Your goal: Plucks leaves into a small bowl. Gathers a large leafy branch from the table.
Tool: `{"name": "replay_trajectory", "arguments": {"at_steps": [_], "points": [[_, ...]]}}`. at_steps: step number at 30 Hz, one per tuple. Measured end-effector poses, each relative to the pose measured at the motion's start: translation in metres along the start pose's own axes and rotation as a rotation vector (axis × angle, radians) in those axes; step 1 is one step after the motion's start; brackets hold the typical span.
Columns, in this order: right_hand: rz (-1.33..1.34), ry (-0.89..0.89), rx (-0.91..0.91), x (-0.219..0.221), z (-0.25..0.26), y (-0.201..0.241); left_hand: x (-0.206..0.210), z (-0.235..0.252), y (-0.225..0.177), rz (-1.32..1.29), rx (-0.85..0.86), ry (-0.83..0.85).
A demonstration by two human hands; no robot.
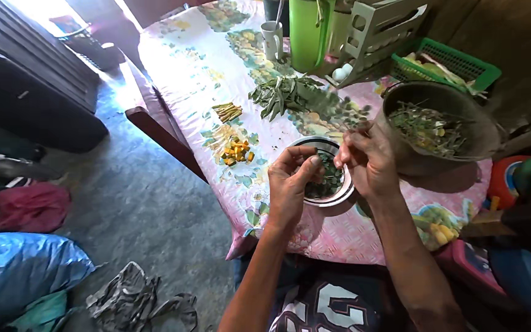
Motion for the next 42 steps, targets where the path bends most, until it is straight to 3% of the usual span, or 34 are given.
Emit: {"name": "replay_trajectory", "arguments": {"at_steps": [5,9,11,13,22,28,32,36,39,42], "points": [[-0.009,0.105,-0.135,0.012,-0.003,0.001,-0.003,0.000,0.001,-0.057,-0.021,-0.014],[-0.482,0.179,-0.452,0.021,-0.009,0.006,-0.002,0.000,-0.003,-0.175,-0.029,0.041],[-0.691,0.197,-0.509,0.030,-0.011,0.009,0.000,0.000,-0.005,-0.210,-0.025,0.072],[-0.792,0.205,-0.505,0.033,-0.013,0.008,0.000,-0.001,-0.006,-0.213,-0.021,0.082],[-0.775,0.237,-0.491,0.031,-0.011,0.009,0.000,-0.004,-0.005,-0.033,0.030,0.107],[-0.685,0.273,-0.370,0.024,-0.010,0.007,0.001,-0.004,-0.003,-0.039,-0.020,0.177],[-0.941,0.137,-0.387,-0.003,-0.012,0.032,0.000,-0.003,-0.003,-0.034,-0.011,0.157],[-1.328,-0.217,-0.438,-0.060,-0.016,0.096,-0.002,-0.002,-0.004,0.035,-0.011,0.106],[-1.580,-0.439,-0.229,-0.103,-0.021,0.119,-0.001,0.000,-0.001,0.052,-0.015,0.098],[-1.577,-0.414,-0.249,-0.084,-0.024,0.113,0.005,0.002,0.003,0.047,-0.032,0.102]]}}
Point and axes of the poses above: each hand's wrist, its own z-axis towards the middle knuckle, its own x-axis out of the palm, y = z × x, the point moved 5 cm from there along z, towards the middle knuckle
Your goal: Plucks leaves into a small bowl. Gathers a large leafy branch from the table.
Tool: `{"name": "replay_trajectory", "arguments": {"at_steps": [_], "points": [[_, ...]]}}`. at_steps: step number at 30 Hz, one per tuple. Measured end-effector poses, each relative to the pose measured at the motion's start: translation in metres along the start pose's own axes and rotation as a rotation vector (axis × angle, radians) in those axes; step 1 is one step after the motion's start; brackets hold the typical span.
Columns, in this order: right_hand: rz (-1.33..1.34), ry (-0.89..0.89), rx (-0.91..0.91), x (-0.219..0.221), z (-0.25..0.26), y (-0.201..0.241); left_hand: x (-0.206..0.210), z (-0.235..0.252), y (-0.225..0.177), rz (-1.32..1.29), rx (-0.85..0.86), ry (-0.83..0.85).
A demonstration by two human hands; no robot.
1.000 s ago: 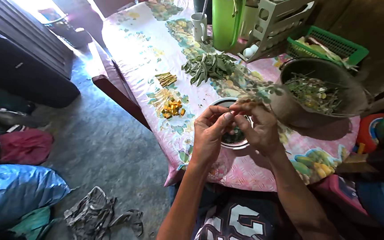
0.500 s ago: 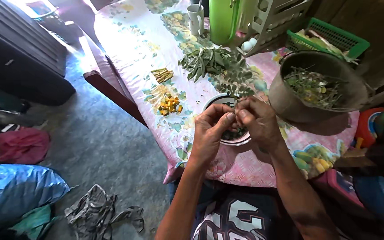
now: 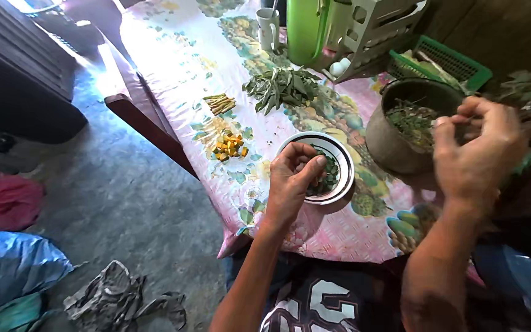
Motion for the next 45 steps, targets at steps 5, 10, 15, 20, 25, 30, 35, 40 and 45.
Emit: {"name": "replay_trajectory", "arguments": {"at_steps": [5,10,15,20,25,30,35,40,45], "points": [[0.610,0.289,-0.361,0.053,-0.031,0.085,0.009,0.003,-0.002,0.024,-0.023,0.050],[0.736,0.364,-0.570,0.073,-0.027,0.104,0.007,0.006,-0.009,-0.026,-0.057,0.045],[0.779,0.303,-0.625,0.074,-0.022,0.105,0.007,0.008,-0.002,-0.244,-0.162,0.046],[0.873,0.239,-0.588,0.084,-0.022,0.096,0.006,0.006,-0.002,-0.276,-0.176,0.070],[0.942,0.216,-0.509,0.092,-0.026,0.093,0.006,0.002,-0.004,-0.232,-0.150,0.035],[1.008,0.271,-0.474,0.097,-0.030,0.099,0.005,0.001,0.000,-0.058,-0.057,-0.020],[0.925,0.326,-0.445,0.100,-0.029,0.092,-0.006,-0.001,0.000,-0.045,-0.026,-0.106],[0.694,0.332,-0.529,0.104,-0.031,0.096,-0.011,-0.001,0.001,-0.156,-0.048,-0.152],[0.696,0.262,-0.515,0.103,-0.032,0.100,-0.011,0.000,0.005,-0.075,-0.026,-0.147]]}}
Point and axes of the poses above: each hand's wrist, its own z-axis towards the middle knuckle, its own x-axis out of the palm, y = z × x, the point moved 5 cm from there along z, towards the middle knuckle
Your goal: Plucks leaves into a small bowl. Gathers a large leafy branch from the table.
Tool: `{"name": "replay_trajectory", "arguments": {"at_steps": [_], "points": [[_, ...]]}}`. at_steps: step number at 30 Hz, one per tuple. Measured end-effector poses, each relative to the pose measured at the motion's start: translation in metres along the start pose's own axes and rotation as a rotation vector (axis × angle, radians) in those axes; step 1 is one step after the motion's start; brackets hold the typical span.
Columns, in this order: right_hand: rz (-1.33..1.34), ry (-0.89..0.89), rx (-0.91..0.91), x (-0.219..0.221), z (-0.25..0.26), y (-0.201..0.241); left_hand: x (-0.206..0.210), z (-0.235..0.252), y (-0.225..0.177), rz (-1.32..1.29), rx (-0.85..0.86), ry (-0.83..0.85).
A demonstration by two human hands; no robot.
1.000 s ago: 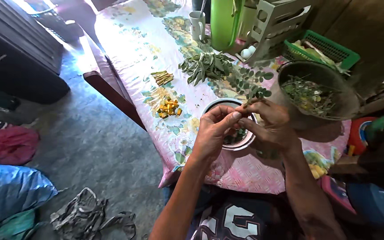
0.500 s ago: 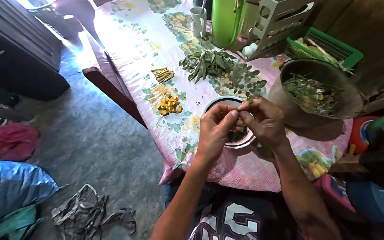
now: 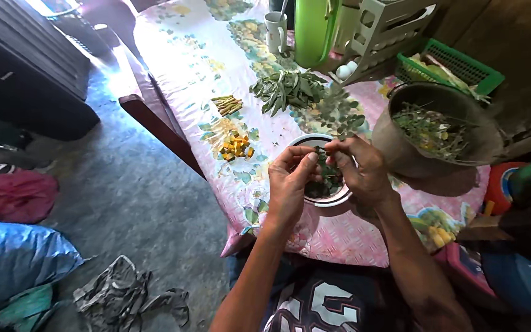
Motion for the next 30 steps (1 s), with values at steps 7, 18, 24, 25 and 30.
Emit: {"name": "replay_trajectory", "arguments": {"at_steps": [7,18,24,25,30], "points": [[0.203,-0.010,0.175,-0.001,-0.007,-0.005,-0.001,0.002,0.002,0.314,0.058,-0.008],[0.720,0.040,0.274,-0.002,-0.007,-0.004,0.020,0.017,0.011,-0.124,-0.169,0.261],[0.894,0.078,0.342,0.006,-0.007,-0.005,0.021,0.017,0.004,-0.137,-0.039,0.290],[0.910,0.092,0.345,0.007,-0.006,-0.004,0.020,0.017,0.002,-0.093,0.009,0.271],[0.758,0.106,0.346,-0.002,-0.005,-0.006,0.007,0.018,-0.003,0.015,0.093,0.155]]}}
Point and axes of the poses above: each hand's wrist, its own z-axis towards the middle knuckle, its own x-axis out of the palm, y = z × x, the point moved 5 cm from there along z, towards the middle knuckle
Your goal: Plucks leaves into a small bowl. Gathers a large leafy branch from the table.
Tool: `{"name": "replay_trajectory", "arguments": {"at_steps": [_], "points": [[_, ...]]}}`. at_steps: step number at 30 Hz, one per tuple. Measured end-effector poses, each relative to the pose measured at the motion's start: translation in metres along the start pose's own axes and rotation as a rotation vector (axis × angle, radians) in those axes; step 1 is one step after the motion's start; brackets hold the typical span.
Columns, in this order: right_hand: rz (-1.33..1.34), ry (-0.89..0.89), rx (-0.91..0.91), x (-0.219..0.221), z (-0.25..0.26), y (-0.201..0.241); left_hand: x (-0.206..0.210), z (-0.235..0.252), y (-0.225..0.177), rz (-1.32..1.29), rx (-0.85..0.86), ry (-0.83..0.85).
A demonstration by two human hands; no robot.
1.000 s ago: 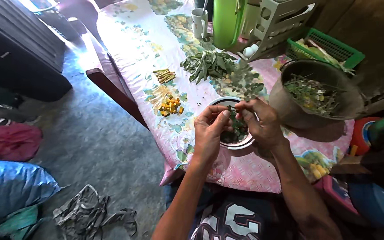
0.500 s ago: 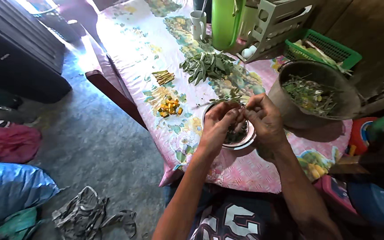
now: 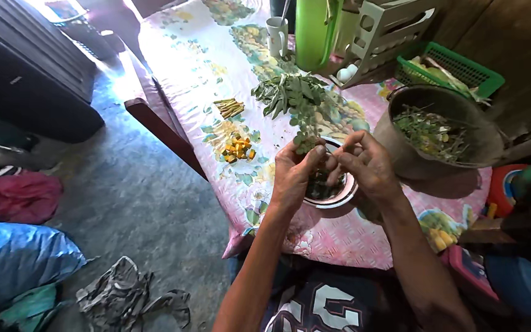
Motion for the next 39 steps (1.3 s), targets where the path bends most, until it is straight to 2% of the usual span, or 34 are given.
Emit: {"name": "replay_trajectory", "arguments": {"at_steps": [5,8,10,13,16,19,26,33,39], "points": [[-0.468,-0.036,-0.040,-0.009,0.000,-0.006,-0.009,-0.001,-0.006,0.060,0.045,-0.046],[-0.793,0.056,-0.063,-0.008,0.002,-0.011,-0.012,0.001,-0.012,0.131,0.103,-0.057],[-0.839,0.005,-0.114,-0.005,0.003,-0.006,-0.014,0.000,-0.017,0.209,0.144,-0.077],[-0.617,-0.128,-0.142,0.001,0.003,0.006,-0.012,-0.001,-0.020,0.332,0.206,-0.076],[-0.390,-0.142,-0.004,0.009,0.001,0.001,-0.007,-0.002,-0.019,0.435,0.261,-0.029],[-0.260,-0.096,0.023,0.008,-0.001,0.000,-0.003,-0.002,-0.016,0.473,0.287,-0.016],[-0.155,-0.062,0.036,0.007,-0.002,0.000,0.003,-0.009,-0.012,0.446,0.276,-0.030],[0.060,-0.033,0.054,0.005,-0.002,-0.003,0.002,-0.010,-0.004,0.227,0.107,0.031],[0.206,-0.013,0.110,0.002,-0.001,-0.007,0.005,-0.008,-0.006,0.250,0.141,0.067]]}}
Point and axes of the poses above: each hand's wrist, its own z-axis towards the middle knuckle, its own x-axis out of the palm, y = z × x, the point moved 5 cm from there along z, towards the middle knuckle
